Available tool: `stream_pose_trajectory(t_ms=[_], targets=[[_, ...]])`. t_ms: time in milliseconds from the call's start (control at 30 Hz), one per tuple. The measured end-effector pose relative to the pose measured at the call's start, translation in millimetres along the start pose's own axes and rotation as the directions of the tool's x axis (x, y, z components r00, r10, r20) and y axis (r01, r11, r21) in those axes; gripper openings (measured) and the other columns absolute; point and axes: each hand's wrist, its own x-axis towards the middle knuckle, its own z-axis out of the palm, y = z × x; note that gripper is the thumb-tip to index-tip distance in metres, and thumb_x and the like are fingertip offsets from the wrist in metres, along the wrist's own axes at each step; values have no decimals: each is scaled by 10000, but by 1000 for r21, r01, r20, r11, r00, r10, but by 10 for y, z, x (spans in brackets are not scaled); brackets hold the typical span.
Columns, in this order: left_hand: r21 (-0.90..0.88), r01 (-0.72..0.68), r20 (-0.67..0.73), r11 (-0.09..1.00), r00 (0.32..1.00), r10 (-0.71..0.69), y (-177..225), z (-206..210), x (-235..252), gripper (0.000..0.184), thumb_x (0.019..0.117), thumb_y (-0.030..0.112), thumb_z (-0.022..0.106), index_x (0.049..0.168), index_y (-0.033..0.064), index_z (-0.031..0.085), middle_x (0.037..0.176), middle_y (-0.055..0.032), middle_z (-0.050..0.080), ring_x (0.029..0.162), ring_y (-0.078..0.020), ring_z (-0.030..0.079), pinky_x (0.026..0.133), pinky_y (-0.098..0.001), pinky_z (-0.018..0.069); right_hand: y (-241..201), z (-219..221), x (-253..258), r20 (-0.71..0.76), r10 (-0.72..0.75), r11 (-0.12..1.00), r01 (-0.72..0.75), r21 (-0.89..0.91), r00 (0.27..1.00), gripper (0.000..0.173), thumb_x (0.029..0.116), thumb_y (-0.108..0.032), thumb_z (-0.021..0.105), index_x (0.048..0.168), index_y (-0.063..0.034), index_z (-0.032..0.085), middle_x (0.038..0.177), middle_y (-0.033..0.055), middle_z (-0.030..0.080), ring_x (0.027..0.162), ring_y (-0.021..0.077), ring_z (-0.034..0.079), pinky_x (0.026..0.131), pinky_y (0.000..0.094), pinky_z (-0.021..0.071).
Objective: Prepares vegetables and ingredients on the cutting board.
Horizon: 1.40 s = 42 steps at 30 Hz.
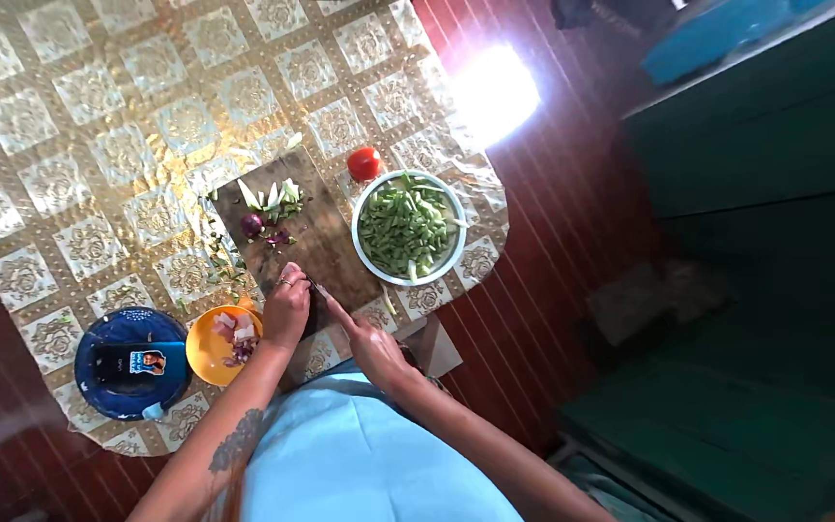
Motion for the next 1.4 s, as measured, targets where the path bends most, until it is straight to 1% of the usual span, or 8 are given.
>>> stream_pose_trajectory(t_ms=[167,333,533,867,1033,1200,1300,1400], targets=[[-54,76,-48,996,996,-79,114,-194,-31,139,929,-41,617,1011,-35,730,1175,-200,714,1071,-339,717,885,-471,594,71,-134,-20,-90,-24,999,19,-49,996,624,1074,-124,381,1612,-428,288,1272,256,617,877,414,698,775,559,553],[-85,-180,-6,980,984,181,99,-398,117,233,982,144,616,1138,25,742,1200,-165,714,1171,-361,655,1021,-498,507,79,-270,-86,-110,-37,995,27,-93,993,590,1073,-141,431,1613,-351,326,1235,253,635,924,427,694,784,564,545],[-248,-328,432,912,805,407,28,-401,545,217,970,254,691,1125,149,800,1192,-54,745,1209,-307,639,1003,-545,474,98,-390,-176,-178,-51,992,29,-123,983,448,1034,-110,527,1480,-114,488,1228,209,671,948,403,716,755,550,557],[-230,-520,515,823,652,556,-271,-348,760,287,837,-52,742,1067,111,800,1181,-106,741,1190,-354,654,998,-552,507,473,-346,-449,-202,-26,995,6,-99,979,339,1014,-140,583,1350,-88,594,1142,219,700,938,432,714,757,596,554],[-281,-645,539,711,507,673,-463,-386,811,330,902,88,723,1218,177,761,1292,-78,707,1246,-313,634,1085,-507,471,701,-345,-543,-278,35,999,-26,35,960,347,994,-144,606,1336,-89,612,1154,195,716,948,409,721,794,592,554],[-180,-610,424,772,660,621,-257,-221,743,139,930,32,660,987,69,781,1068,-151,744,1014,-359,711,885,-518,565,686,-276,-395,-204,59,977,-14,213,977,365,1020,-179,579,1369,-72,575,1107,200,703,955,373,703,853,561,548],[-37,-373,419,927,836,353,-16,-205,612,150,903,74,740,1040,20,766,1094,-192,725,1041,-396,693,899,-561,547,664,-132,-303,-242,41,949,38,312,969,372,1015,-181,576,1363,-52,576,1011,183,701,879,339,689,823,529,549],[-22,-295,418,955,865,276,50,-189,558,248,881,-16,725,1128,1,744,1131,-218,713,1065,-417,686,922,-573,536,660,-50,-265,-269,51,926,55,373,962,376,1016,-186,572,1367,-55,573,959,160,694,819,305,678,784,499,554]])
